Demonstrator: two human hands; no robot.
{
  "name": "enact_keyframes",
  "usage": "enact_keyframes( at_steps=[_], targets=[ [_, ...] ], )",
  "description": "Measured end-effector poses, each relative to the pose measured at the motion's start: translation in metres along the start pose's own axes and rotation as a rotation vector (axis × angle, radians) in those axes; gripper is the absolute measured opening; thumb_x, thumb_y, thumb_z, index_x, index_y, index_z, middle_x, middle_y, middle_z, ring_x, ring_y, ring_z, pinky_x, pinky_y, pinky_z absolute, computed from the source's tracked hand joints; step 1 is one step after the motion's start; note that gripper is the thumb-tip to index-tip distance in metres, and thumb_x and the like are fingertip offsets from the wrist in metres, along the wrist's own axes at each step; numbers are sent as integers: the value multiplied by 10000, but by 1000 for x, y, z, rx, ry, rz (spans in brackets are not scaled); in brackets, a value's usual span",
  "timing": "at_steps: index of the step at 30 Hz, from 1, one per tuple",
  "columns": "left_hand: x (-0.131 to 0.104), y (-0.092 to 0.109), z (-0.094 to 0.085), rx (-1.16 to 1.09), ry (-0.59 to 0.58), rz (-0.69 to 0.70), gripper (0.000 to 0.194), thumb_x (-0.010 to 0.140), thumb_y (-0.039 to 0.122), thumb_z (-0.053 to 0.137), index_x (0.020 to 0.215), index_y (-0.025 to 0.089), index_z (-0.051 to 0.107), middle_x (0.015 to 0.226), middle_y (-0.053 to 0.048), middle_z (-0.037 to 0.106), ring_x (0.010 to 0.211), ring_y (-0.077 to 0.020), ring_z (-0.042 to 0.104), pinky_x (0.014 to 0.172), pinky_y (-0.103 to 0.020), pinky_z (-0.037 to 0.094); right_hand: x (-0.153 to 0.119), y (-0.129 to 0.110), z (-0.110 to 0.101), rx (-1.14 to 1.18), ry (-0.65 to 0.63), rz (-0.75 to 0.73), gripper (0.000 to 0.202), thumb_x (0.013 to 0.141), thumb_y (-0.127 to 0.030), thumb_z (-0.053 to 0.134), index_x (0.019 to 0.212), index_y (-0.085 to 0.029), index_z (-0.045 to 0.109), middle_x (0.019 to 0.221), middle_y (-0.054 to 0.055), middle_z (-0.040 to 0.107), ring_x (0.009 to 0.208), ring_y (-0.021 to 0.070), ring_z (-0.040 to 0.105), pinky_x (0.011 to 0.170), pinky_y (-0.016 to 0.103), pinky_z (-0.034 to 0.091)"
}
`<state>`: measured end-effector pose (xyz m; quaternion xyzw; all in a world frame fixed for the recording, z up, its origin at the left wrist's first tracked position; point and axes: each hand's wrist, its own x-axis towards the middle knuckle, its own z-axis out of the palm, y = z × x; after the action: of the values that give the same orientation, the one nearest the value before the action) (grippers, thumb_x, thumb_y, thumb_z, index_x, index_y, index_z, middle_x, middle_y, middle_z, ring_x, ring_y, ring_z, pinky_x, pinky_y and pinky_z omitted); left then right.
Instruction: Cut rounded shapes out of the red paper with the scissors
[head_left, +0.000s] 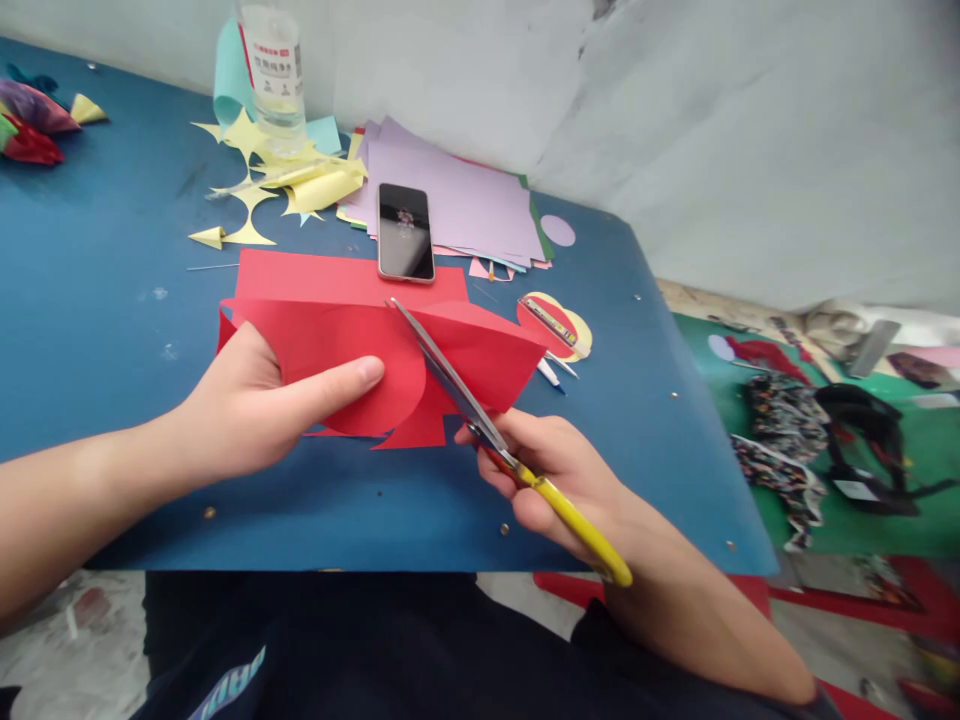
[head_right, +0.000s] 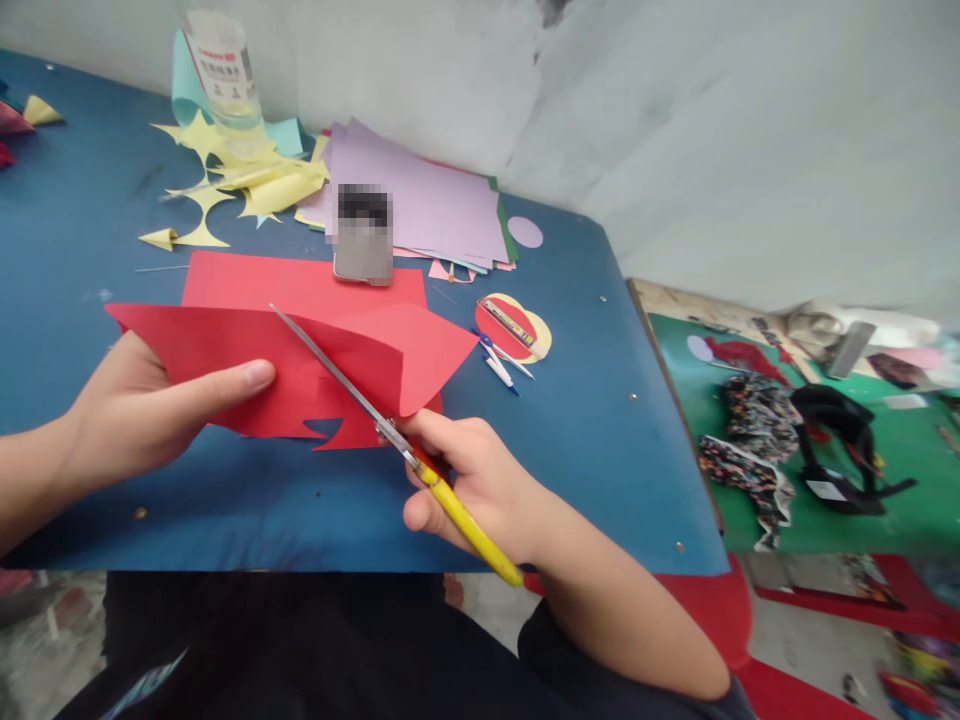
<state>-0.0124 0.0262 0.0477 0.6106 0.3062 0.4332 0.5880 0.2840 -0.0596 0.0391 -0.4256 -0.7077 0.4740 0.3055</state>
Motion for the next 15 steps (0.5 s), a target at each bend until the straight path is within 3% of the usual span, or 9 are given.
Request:
enact_keyframes(
  at_steps=[5,15],
  targets=[
    [0,2,1,-53,3,-53,269,971,371,927,1196,229,888,1211,-70,903,1106,-307,879,888,-346,761,-1,1,1,22,16,25,788,956,-948,685,1071,-168,702,698,-33,560,565,116,412,502,276,352],
    [0,2,2,-66,7,-59,212,977,342,928,1133,205,888,1125,-48,907,1006,-233,867,823,-258,735,-3,1,3,76,35,80,815,925,-949,725,1122,-158,728,655,-52,541,543,113,400,506,273,329]
  ],
)
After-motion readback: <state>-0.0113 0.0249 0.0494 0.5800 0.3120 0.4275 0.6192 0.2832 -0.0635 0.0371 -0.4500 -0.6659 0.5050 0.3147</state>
